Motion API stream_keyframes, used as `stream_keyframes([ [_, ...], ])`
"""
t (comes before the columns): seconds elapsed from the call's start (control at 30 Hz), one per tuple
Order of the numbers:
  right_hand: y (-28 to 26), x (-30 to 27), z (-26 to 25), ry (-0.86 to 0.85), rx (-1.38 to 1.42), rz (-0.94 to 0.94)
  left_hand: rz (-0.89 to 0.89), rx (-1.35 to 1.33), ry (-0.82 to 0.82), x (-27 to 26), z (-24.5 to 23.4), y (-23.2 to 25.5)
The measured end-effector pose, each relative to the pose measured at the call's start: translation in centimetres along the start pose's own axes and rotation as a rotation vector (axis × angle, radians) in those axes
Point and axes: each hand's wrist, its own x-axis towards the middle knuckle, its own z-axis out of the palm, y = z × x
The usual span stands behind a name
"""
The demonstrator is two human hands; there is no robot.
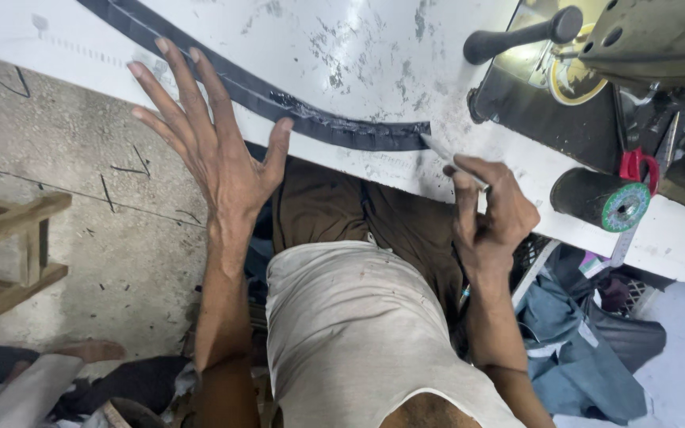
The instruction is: The person marks a long strip of dark fabric with a metal ruler and a marking tool, then cuts it into smaller pieces using scissors. The person repeatedly measures, marks, and cuts the fabric on a white work table.
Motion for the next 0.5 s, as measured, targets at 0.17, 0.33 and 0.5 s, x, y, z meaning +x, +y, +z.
stream_keyframes([
  [0.17,-1.3,-0.5,0.3,0.022,0.017,-0.065,-0.006,0.013,-0.048,0.3,-1.1,0.7],
  [0.33,-1.2,-1.2,0.6,0.1,-0.017,0.114,0.023,-0.017,-0.01,0.3,-0.8,0.1],
  [0.5,-1.4,-1.4,0.8,0.087,-0.039,-0.023,0.013,-0.037,0.007,-0.1,-0.2,0.1],
])
